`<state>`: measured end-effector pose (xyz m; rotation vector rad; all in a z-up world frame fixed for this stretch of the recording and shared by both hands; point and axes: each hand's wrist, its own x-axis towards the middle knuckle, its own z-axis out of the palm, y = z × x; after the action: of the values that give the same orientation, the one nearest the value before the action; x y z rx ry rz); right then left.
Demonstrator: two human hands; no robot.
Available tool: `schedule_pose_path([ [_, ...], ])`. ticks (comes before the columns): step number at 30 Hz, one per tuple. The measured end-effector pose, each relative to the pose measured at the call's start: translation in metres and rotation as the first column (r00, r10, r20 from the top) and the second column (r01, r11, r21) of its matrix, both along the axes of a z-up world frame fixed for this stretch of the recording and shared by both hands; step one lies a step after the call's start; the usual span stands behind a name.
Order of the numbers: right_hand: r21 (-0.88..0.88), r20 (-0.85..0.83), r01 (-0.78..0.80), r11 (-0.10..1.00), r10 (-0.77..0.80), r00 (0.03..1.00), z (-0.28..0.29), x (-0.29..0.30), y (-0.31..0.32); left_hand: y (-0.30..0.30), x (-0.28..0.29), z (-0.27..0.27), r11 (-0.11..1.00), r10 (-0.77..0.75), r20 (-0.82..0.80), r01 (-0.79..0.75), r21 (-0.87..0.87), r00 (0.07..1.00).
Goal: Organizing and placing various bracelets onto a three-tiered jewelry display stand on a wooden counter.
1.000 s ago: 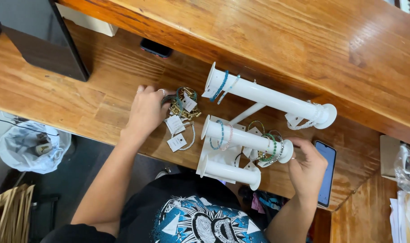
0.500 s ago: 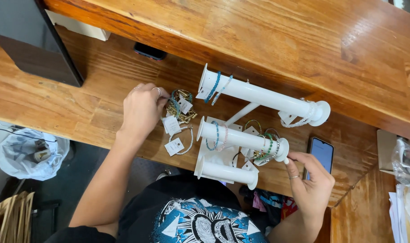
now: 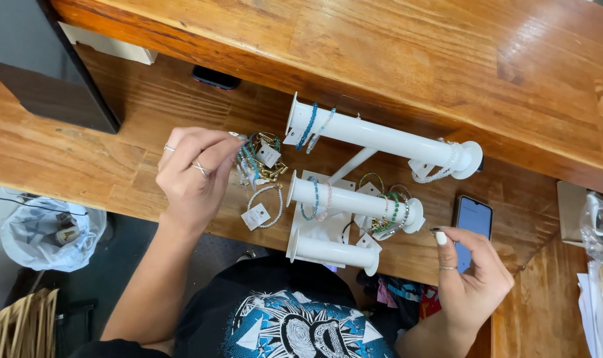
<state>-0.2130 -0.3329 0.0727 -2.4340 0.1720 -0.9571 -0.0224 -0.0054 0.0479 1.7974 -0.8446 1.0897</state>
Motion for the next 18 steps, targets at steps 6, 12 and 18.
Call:
schedule_pose_path([
  [6,0.045,-0.003,-0.043,0.998,0.043,0.999,-0.007,0.004,-0.003,-0.004,0.006,-0.016,0.997,-0.036,-0.060,0.040,0.066,0.998],
  [12,0.062,-0.125,0.010,0.998,-0.002,0.992,-0.030,0.013,-0.019,-0.005,0.023,-0.050,0.978,0.011,-0.116,0.014,0.207,0.993],
  [18,0.194,-0.038,-0.013,0.981,0.021,0.999,-0.027,0.015,-0.017,0.001,0.032,-0.045,0.940,0.154,-0.014,-0.142,0.311,0.988],
])
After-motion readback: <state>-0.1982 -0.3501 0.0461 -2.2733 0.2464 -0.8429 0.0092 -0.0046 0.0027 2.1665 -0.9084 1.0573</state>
